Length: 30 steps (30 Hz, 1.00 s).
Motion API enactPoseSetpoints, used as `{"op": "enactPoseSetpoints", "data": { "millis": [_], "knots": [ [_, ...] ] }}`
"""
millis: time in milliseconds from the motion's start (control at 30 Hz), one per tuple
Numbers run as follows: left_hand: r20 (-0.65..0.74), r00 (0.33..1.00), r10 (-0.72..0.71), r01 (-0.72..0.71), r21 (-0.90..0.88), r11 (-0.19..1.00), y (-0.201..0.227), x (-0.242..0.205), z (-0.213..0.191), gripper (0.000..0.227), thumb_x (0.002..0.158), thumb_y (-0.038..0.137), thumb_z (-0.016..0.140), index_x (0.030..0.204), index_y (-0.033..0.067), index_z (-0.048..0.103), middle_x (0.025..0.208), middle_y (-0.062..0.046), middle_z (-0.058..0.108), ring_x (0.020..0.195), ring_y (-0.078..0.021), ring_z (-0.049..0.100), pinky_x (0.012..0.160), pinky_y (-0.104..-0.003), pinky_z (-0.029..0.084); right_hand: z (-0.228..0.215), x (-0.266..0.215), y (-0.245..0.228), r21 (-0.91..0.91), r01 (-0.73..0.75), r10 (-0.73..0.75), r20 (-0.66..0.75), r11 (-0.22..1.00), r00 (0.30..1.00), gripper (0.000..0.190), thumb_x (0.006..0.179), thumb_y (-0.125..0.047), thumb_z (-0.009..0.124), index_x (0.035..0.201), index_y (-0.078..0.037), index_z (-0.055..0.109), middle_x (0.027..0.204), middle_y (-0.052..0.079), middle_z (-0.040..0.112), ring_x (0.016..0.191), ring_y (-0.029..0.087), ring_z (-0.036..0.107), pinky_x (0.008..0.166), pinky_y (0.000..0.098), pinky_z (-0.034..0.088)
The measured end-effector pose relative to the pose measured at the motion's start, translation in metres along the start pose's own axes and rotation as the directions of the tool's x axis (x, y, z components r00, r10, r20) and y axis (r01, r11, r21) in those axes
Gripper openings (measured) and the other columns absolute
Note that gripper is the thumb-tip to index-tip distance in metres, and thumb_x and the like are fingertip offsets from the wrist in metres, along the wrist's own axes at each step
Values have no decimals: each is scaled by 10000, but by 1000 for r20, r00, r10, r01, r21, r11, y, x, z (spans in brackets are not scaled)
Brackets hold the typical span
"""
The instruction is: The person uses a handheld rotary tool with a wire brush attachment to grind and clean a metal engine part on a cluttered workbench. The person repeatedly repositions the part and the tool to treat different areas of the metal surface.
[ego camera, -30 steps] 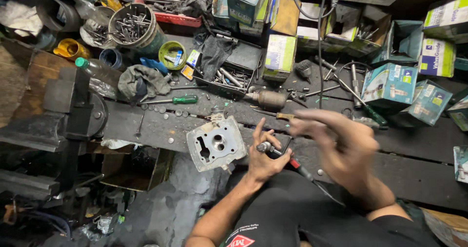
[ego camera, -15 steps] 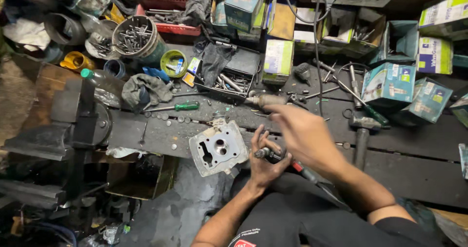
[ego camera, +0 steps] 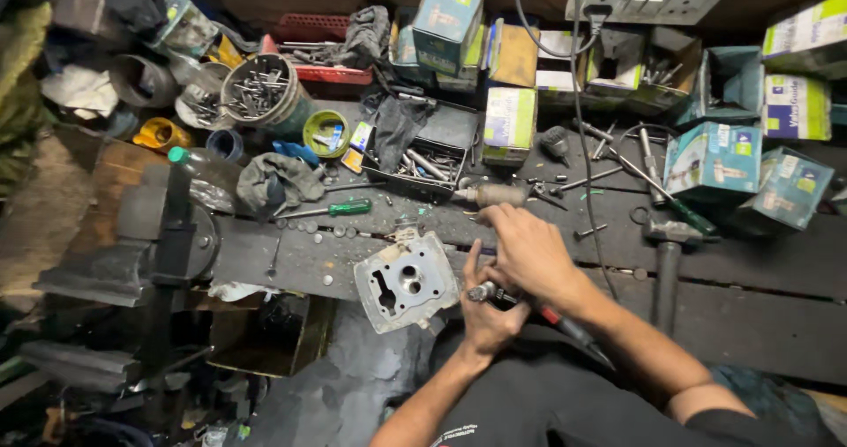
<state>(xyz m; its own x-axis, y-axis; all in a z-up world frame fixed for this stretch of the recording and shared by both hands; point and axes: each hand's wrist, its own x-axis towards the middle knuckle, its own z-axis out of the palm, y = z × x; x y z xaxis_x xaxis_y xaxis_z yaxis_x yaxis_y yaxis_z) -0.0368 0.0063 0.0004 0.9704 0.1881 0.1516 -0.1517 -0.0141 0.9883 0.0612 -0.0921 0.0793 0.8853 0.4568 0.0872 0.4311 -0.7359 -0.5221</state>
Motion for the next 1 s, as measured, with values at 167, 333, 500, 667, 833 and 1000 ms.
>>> {"op": "enactPoseSetpoints", "data": {
  "millis": [167,333,500,667,833,1000],
  "knots": [
    [2,992,123,-123,88,989,-14,2,3,1089,725,61,881,1594,-48,233,776,-11,608,783,-154,663,1106,-412,512,-126,-37,-66,345,421,-269,-410,839,872,240,943,21,595,1176,-27,627,1144,150,713,1066,300,729,933,359,595],
    [-11,1000,-19,17,-90,996,-4,3,3,1057,713,49,788,1588,-37,201,905,-37,649,825,-171,671,961,-356,529,-59,5,-56,290,78,-16,-211,954,977,397,853,-38,680,1237,27,602,1018,228,711,914,375,709,780,437,573],
    [0,993,115,-114,116,987,10,1,-1,981,690,14,805,1499,53,252,1112,-171,642,977,-249,676,931,-329,534,35,-6,2,264,10,30,-147,964,989,276,968,-145,570,1208,-16,617,1017,200,685,883,423,669,711,499,527],
    [55,993,-102,110,-154,982,-3,0,-3,954,707,49,810,1494,12,271,1133,-104,625,1020,-199,643,908,-343,540,3,-28,12,53,-7,0,135,999,991,240,996,-319,590,998,-95,677,892,145,691,861,387,677,687,498,516],
    [215,976,41,-5,-165,986,-23,-6,-20,862,805,44,773,1543,26,328,1139,-112,618,1087,-228,617,1063,-364,479,-34,-30,29,178,207,-264,413,962,872,362,991,-414,569,983,-86,720,838,118,724,782,362,685,624,484,520],
    [302,953,24,50,-235,971,-46,5,-25,675,849,71,783,1435,32,449,1274,-131,636,1179,-224,627,1089,-353,485,-34,-29,56,237,206,-272,290,949,918,372,965,-422,602,898,-89,753,820,123,731,759,348,684,619,460,530]
  ]
}}
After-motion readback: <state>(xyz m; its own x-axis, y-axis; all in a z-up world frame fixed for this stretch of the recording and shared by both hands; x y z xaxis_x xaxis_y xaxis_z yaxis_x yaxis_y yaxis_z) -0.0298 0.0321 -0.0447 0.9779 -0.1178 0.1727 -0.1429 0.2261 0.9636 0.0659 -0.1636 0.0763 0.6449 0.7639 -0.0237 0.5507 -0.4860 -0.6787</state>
